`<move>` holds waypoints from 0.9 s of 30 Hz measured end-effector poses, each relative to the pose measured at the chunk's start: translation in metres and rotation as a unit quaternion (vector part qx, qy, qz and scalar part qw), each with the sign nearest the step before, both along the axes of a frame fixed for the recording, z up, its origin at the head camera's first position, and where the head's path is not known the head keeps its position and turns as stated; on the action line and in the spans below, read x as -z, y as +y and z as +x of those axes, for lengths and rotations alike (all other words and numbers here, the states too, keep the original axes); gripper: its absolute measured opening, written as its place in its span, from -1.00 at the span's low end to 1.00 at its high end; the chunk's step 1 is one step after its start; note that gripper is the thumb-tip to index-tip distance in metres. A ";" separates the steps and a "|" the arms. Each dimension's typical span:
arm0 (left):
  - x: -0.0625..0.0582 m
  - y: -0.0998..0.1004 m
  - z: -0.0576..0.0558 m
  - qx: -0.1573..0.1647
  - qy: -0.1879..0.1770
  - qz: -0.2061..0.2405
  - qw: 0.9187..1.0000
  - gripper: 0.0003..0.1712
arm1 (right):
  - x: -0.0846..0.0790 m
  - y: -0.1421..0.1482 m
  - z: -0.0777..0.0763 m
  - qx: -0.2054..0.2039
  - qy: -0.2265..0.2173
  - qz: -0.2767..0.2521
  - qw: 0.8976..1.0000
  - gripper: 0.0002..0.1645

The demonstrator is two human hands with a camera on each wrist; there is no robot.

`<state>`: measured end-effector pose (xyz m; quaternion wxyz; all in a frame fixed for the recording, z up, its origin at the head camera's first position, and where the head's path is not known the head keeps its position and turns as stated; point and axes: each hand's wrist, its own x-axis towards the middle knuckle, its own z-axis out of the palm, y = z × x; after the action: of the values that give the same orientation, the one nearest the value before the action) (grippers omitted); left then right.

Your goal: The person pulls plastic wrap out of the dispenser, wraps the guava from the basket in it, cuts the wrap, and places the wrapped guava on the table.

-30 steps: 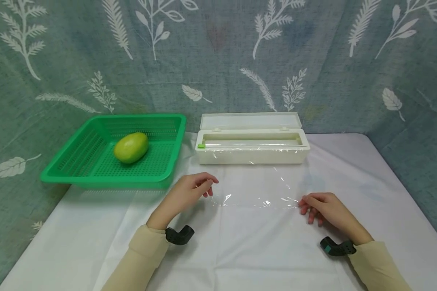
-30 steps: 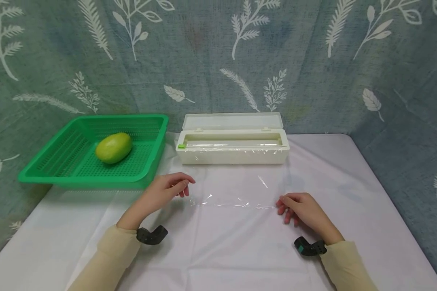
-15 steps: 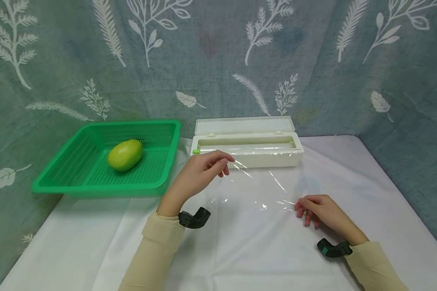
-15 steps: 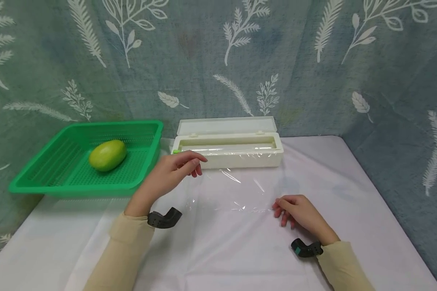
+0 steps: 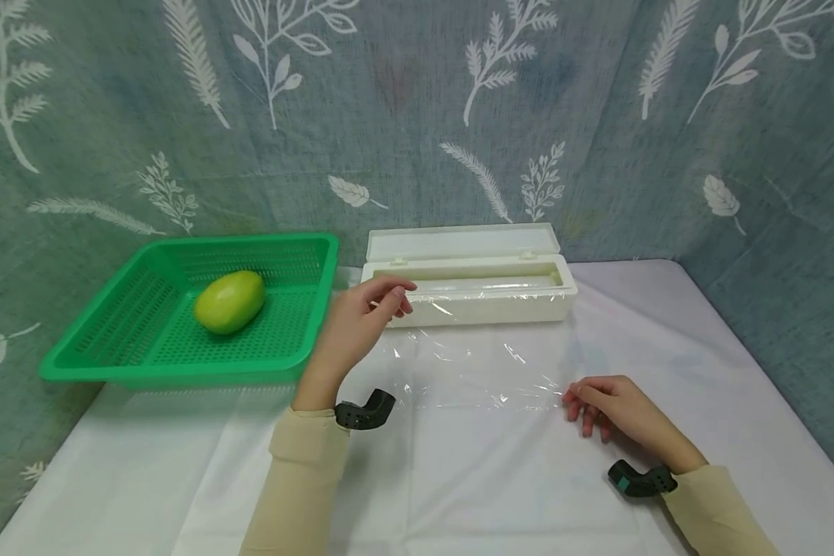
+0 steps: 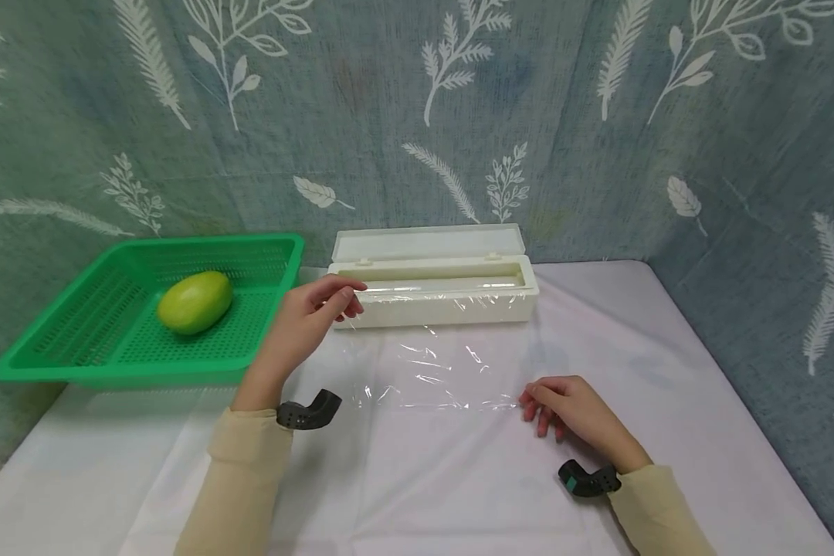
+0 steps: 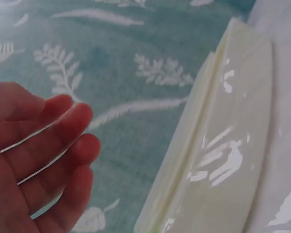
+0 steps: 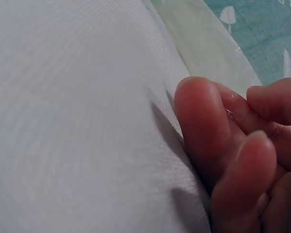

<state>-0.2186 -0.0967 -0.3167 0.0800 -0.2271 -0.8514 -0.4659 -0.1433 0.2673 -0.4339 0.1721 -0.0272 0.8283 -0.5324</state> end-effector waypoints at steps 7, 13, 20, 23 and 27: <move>0.001 -0.020 -0.009 -0.087 0.040 -0.027 0.995 -0.76 | 0.000 0.001 0.000 0.013 -0.004 0.016 1.000 -0.54; 0.001 -0.030 -0.013 -0.153 0.078 -0.042 0.984 -0.77 | 0.001 0.000 0.001 0.014 -0.004 0.024 1.000 -0.56; 0.006 -0.034 -0.016 -0.182 0.079 -0.050 0.979 -0.76 | -0.002 -0.002 0.001 0.016 -0.003 0.025 1.000 -0.54; 0.010 -0.036 -0.019 -0.191 0.075 -0.055 0.977 -0.74 | -0.002 -0.002 0.002 0.014 -0.005 0.025 1.000 -0.54; 0.015 -0.037 -0.023 -0.196 0.047 -0.068 0.977 -0.68 | -0.003 -0.002 0.002 0.014 0.000 0.024 1.000 -0.54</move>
<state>-0.2414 -0.1341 -0.3314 0.1937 -0.0820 -0.9046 -0.3708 -0.1413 0.2648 -0.4312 0.1656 -0.0115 0.8410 -0.5150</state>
